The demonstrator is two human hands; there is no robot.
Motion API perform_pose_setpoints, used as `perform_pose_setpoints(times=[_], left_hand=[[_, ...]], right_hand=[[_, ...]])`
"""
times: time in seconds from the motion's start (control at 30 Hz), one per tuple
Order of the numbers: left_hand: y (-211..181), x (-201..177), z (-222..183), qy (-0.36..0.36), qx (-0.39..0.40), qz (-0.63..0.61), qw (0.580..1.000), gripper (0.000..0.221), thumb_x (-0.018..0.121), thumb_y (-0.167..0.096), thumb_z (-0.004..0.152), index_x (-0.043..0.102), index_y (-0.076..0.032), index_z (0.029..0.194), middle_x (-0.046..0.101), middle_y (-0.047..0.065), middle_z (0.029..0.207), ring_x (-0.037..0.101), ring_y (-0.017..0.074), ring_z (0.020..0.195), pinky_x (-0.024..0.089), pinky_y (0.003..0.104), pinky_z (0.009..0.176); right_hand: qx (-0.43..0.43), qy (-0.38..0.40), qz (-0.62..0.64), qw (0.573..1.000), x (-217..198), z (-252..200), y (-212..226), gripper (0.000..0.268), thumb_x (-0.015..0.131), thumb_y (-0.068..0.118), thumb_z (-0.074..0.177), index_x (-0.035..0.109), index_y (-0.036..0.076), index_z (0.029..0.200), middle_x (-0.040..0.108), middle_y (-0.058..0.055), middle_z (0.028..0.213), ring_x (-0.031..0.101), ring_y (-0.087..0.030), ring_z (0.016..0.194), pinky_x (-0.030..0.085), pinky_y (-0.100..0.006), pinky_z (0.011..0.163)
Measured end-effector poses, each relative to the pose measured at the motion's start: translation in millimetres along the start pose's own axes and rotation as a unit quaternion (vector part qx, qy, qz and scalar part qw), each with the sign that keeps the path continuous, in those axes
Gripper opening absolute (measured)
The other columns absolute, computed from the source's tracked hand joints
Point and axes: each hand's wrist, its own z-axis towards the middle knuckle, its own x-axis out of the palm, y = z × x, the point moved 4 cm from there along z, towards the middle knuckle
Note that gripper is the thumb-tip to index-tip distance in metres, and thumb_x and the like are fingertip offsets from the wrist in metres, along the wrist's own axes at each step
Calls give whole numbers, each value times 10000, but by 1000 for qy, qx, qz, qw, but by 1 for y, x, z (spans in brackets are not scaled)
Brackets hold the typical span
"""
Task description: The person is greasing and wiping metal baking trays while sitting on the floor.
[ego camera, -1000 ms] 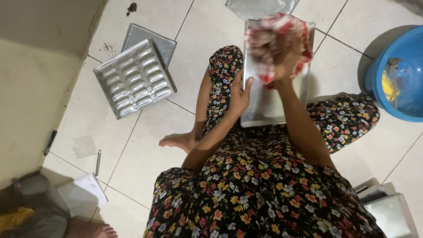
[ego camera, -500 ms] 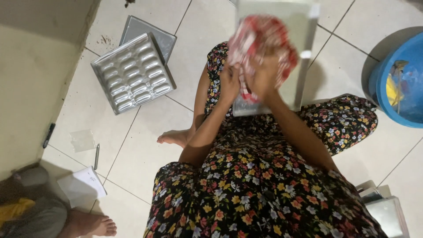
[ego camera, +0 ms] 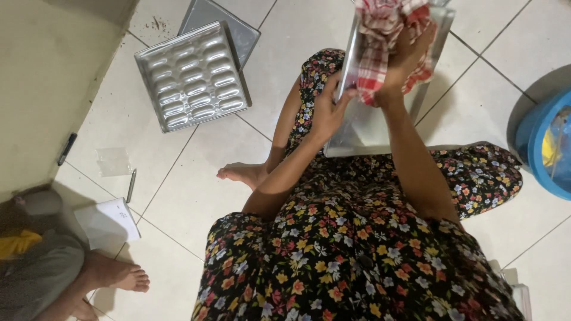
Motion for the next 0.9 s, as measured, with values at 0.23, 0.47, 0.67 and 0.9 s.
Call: perform_pose_setpoints(times=[0.23,0.47,0.67,0.9], left_hand=[[10,-48,32,-155,-15,-65,986,546,433,-429,1072,478,-9,1418,681,79,886,629,142,652,525,289,571],[-13,-35,5,-116,-42,-83,989,478,530,-313,1071,504,4,1427,560,-27,718,377,54,500,285,230,434],[15,-15,16,-54,-6,-49,997,465,605,-313,1047,531,-70,1436,668,-1,749,400,64,458,276,240,396],[28,-59,42,-119,-8,-104,987,364,583,-174,1080,518,-62,1421,495,-54,607,399,87,422,262,226,365]], right_hand=[[-203,146,158,955,-50,-101,93,165,775,188,897,818,71,1005,484,-174,1327,449,-349,1230,439,-582,1047],[88,125,76,985,7,-59,-53,640,459,526,1133,194,223,1630,394,-133,1523,524,-276,1321,585,-446,1037],[-90,63,206,972,5,-44,4,407,648,244,1131,436,42,1414,353,-142,1320,427,-324,1263,426,-511,1120],[-323,194,125,918,-46,-95,85,206,917,154,746,789,14,827,624,-184,1350,499,-329,1329,375,-622,1167]])
